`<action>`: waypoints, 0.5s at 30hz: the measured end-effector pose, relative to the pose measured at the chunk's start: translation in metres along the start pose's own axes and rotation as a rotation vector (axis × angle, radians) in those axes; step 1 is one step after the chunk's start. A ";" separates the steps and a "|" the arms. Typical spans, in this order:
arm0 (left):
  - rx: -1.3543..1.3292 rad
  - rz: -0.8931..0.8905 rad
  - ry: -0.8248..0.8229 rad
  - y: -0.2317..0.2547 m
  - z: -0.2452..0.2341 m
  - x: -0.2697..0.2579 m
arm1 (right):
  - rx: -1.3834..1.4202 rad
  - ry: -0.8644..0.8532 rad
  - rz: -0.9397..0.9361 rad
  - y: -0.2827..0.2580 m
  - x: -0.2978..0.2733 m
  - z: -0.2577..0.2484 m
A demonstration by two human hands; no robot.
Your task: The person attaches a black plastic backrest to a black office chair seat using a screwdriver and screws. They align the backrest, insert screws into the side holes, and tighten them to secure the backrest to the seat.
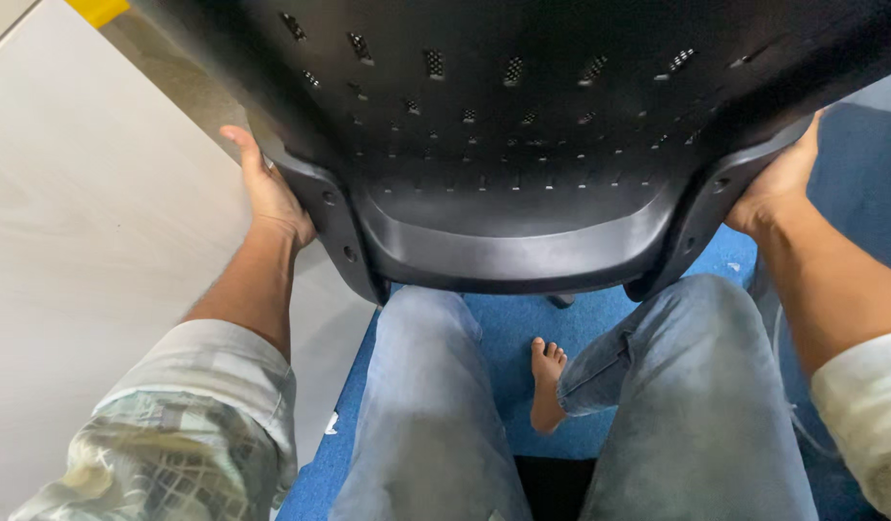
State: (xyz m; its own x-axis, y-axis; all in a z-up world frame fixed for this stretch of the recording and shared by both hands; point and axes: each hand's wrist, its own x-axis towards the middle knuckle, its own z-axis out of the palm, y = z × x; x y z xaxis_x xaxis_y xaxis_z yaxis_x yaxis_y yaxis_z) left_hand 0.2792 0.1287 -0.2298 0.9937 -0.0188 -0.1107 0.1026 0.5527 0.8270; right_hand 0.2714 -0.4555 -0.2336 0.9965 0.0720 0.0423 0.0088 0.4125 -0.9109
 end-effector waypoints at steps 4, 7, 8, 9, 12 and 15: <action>0.059 0.034 0.046 -0.009 -0.010 -0.012 | -0.040 -0.033 -0.027 0.001 -0.015 0.008; 0.203 0.098 -0.130 -0.016 -0.012 -0.028 | -0.098 -0.004 -0.014 0.002 -0.021 0.011; 0.189 0.071 -0.113 -0.017 -0.010 -0.025 | -0.117 0.013 -0.002 0.002 -0.020 0.010; 0.172 0.042 -0.092 -0.017 -0.007 -0.024 | -0.113 0.041 0.003 0.004 -0.021 0.010; 0.134 -0.004 -0.081 -0.018 0.000 -0.021 | -0.099 0.119 0.045 0.013 -0.024 0.007; 0.133 -0.008 -0.063 -0.020 0.003 -0.020 | -0.100 0.189 0.106 0.028 -0.030 0.007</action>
State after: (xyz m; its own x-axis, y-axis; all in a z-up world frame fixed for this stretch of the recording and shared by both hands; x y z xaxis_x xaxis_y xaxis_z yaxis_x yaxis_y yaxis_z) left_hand 0.2573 0.1150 -0.2425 0.9933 -0.0769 -0.0860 0.1112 0.4375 0.8923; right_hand 0.2413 -0.4396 -0.2570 0.9900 -0.0653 -0.1252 -0.0982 0.3192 -0.9426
